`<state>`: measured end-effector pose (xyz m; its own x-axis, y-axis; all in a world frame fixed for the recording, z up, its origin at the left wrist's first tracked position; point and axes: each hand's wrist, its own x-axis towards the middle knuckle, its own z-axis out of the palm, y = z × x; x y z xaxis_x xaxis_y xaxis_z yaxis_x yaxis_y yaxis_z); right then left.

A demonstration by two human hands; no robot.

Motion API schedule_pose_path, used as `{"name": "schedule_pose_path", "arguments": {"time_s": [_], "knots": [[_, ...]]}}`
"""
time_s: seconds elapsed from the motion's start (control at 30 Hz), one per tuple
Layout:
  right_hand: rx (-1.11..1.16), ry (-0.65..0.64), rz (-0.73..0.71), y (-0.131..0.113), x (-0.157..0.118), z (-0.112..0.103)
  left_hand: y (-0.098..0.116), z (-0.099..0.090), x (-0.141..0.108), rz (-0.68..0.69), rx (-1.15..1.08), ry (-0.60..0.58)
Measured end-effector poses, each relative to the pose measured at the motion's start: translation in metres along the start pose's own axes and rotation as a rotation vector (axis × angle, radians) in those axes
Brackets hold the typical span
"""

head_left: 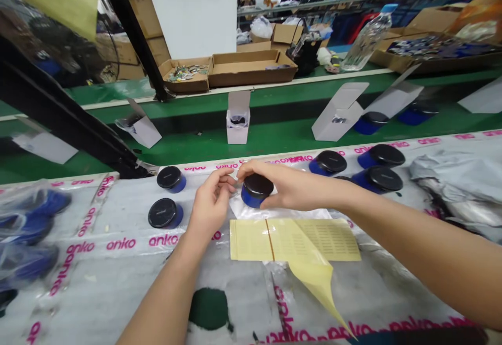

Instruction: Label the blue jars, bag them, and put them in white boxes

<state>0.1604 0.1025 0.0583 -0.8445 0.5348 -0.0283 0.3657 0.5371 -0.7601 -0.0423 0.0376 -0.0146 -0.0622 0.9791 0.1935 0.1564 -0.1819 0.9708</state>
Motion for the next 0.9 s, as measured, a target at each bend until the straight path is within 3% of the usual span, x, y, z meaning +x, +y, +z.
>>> {"name": "schedule_pose_path", "arguments": {"time_s": [0.23, 0.47, 0.73, 0.9], "knots": [[-0.048, -0.094, -0.06, 0.011, -0.011, 0.013, -0.002, -0.001, 0.0, -0.03, 0.05, 0.021], [-0.027, 0.178, -0.018, 0.026, -0.024, 0.038, -0.005, 0.003, 0.0, -0.054, 0.049, 0.009], [0.489, 0.3, 0.138, 0.028, -0.036, 0.035, -0.003, 0.004, -0.001, -0.063, 0.065, 0.011], [0.205, 0.296, 0.031, 0.027, -0.029, 0.037, -0.003, 0.005, -0.001, -0.057, 0.063, 0.004]]}}
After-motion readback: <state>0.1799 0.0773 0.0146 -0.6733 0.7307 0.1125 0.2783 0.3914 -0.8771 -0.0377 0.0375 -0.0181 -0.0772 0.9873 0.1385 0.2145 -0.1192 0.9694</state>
